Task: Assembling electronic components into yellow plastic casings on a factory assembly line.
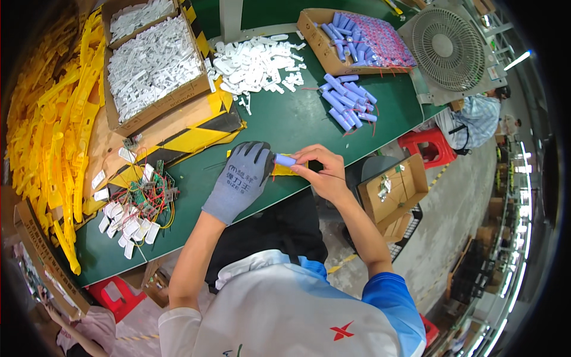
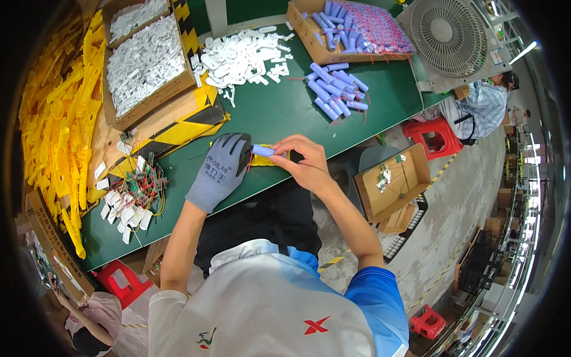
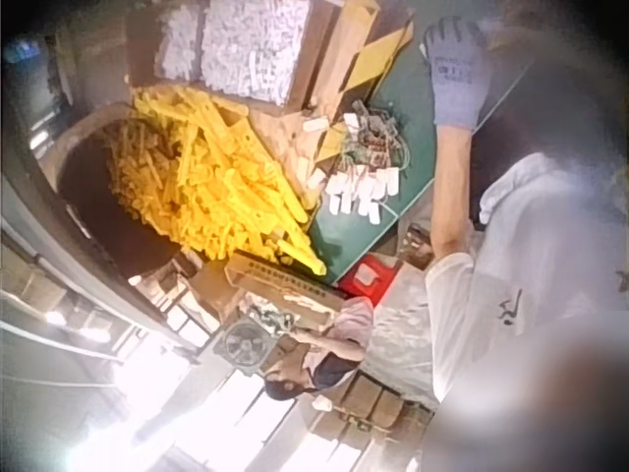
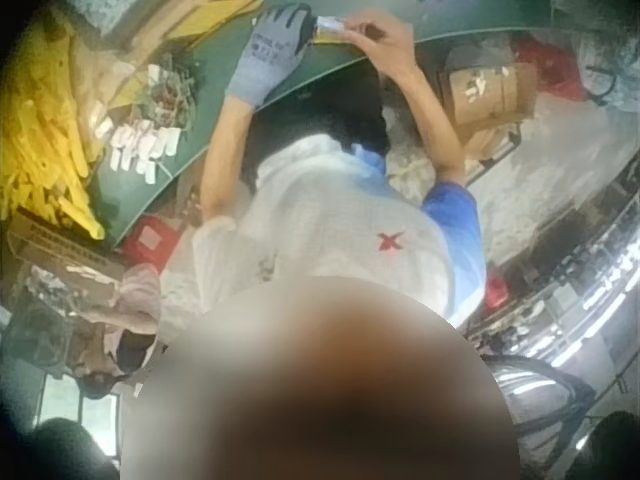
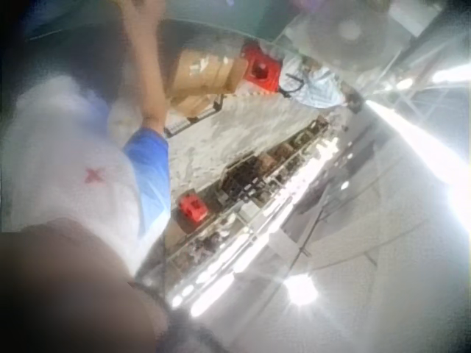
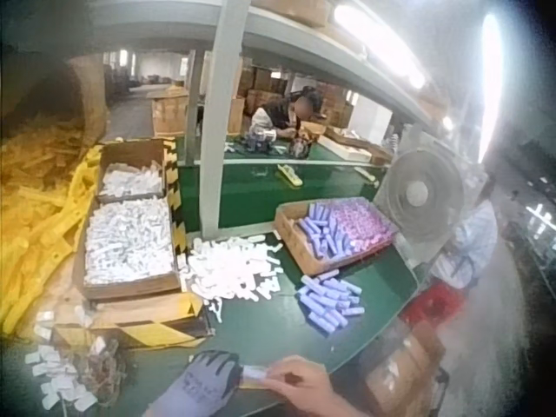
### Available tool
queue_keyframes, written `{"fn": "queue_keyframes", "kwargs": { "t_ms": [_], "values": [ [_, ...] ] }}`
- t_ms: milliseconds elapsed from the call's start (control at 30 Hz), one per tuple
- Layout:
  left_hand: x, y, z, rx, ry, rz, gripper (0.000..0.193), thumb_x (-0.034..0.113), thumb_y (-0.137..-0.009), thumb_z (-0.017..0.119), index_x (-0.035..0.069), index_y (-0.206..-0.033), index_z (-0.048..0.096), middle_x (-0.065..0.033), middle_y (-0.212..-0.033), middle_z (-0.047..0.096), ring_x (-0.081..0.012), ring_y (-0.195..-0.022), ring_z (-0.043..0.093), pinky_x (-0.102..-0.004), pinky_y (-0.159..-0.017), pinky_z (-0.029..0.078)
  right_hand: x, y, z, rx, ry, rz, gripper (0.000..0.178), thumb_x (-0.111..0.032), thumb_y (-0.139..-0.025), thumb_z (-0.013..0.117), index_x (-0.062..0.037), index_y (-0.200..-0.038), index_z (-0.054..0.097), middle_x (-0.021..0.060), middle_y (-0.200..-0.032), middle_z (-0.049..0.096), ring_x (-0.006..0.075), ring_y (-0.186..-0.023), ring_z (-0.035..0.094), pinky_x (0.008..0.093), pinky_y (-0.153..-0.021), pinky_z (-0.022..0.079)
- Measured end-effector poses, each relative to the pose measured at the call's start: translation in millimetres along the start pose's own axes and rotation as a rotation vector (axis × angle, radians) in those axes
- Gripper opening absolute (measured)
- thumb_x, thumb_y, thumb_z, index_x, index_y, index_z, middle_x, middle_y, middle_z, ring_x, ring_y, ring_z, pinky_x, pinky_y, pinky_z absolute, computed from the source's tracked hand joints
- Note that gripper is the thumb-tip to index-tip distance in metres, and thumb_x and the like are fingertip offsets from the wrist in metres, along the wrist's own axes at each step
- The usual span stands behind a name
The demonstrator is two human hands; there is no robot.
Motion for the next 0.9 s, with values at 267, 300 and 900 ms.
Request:
{"fn": "queue_keyframes", "kwargs": {
  "t_ms": [267,300,900],
  "values": [
    [1,1,-5,0.001,0.075,-0.02,0.032,0.009,-0.083,0.069,0.004,-0.113,0.059,-0.0161,-0.122,0.059,-0.0362,-0.114,0.055,-0.0458,-0.099,0.045,-14,-4,-5,-0.106,0.257,-0.194,0.025,-0.007,-0.077,0.081,-0.0064,-0.101,0.074,0.0065,-0.093,0.069,0.0228,-0.078,0.065,0.0332,-0.068,0.052],
    [0,1,-8,0.001,0.074,-0.025,0.032,0.009,-0.083,0.069,0.004,-0.113,0.059,-0.0161,-0.122,0.059,-0.0362,-0.114,0.055,-0.0458,-0.099,0.045,-14,-4,-5,-0.109,0.254,-0.194,0.025,-0.007,-0.077,0.081,-0.0064,-0.101,0.074,0.0065,-0.093,0.069,0.0228,-0.078,0.065,0.0332,-0.068,0.052],
    [-10,17,-4,0.117,0.206,-0.036,0.021,0.005,-0.08,0.07,0.005,-0.098,0.058,-0.0139,-0.116,0.061,-0.0372,-0.107,0.055,-0.0466,-0.095,0.044,-14,-8,4,-0.193,0.493,-0.337,0.032,-0.011,-0.078,0.077,-0.0124,-0.109,0.071,0.0017,-0.094,0.063,0.0215,-0.078,0.058,0.0347,-0.068,0.047]
  ]
}}
Point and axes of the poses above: each hand's wrist, its own y-axis away from the middle knuckle, its own z-axis out of the palm, x = y × z, the point moved 2 cm from there along -y, towards the middle knuckle
